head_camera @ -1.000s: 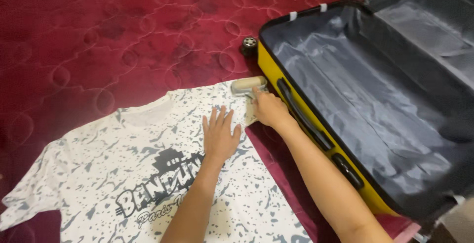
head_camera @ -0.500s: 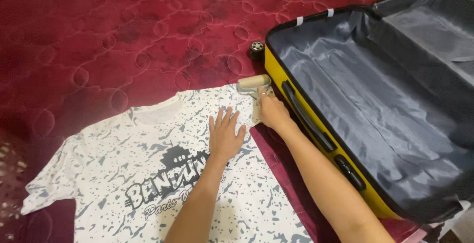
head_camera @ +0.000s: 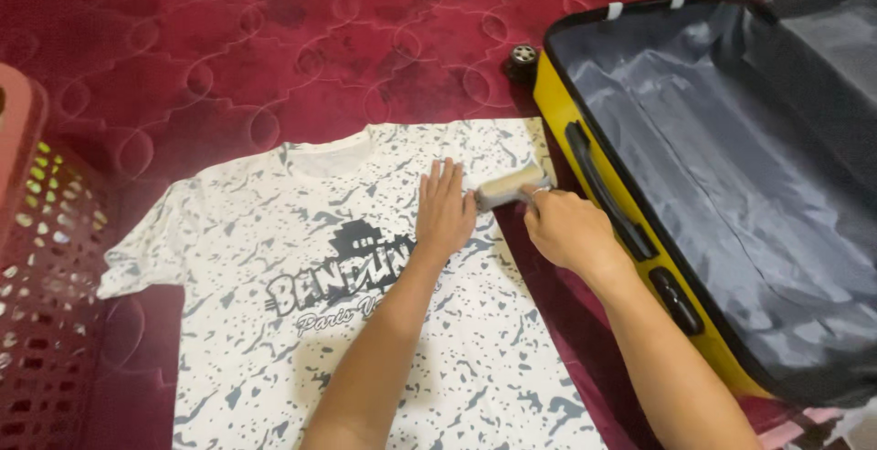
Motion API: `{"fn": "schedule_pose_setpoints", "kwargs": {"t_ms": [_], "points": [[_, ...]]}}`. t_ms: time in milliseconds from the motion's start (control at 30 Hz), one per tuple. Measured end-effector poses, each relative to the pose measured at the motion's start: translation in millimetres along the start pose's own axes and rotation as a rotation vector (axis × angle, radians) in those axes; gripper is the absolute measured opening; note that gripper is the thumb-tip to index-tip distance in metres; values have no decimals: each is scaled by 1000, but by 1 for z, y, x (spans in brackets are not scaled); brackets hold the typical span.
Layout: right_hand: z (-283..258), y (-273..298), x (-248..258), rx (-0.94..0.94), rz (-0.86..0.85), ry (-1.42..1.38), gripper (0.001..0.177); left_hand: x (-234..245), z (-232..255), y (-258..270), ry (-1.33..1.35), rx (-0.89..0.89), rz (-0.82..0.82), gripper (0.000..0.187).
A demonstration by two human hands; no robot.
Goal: The person takes a white t-shirt from a laundry basket, lays it flat on a bed, and uses a lint roller to remove lint from the shirt's surface. The person rolls the lint roller over the shirt repeatedly, covering the sleeves and body.
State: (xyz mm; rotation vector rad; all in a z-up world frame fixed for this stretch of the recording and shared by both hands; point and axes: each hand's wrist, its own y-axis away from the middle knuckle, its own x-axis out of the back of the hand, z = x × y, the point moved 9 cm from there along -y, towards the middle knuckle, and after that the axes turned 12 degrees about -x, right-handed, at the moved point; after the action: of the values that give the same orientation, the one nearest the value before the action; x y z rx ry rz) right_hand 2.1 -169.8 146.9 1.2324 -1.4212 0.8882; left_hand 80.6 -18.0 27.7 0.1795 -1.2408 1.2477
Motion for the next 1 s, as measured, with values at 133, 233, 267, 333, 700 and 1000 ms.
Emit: {"fn": "schedule_pose_setpoints", "kwargs": {"t_ms": [133, 233, 267, 333, 700, 1000], "points": [[-18, -30, -10, -29, -40, 59, 45, -4, -4, -2, -30, 14, -50, 60], [-31, -64, -17, 1, -13, 13, 46, -9, -4, -2, -38, 20, -85, 59], [-35, -72, -22, 7, -9, 19, 46, -10, -4, 0, -39, 26, -99, 58], [-37, -89, -29, 12, -30, 51, 44, -9, -4, 1, -38, 24, -96, 59], [-35, -130, -69, 146, 104, -167, 51, -7, -3, -1, -26, 17, -57, 58], [-7, -54, -39, 49, -7, -84, 50, -7, -2, -2, -58, 9, -70, 58]]}}
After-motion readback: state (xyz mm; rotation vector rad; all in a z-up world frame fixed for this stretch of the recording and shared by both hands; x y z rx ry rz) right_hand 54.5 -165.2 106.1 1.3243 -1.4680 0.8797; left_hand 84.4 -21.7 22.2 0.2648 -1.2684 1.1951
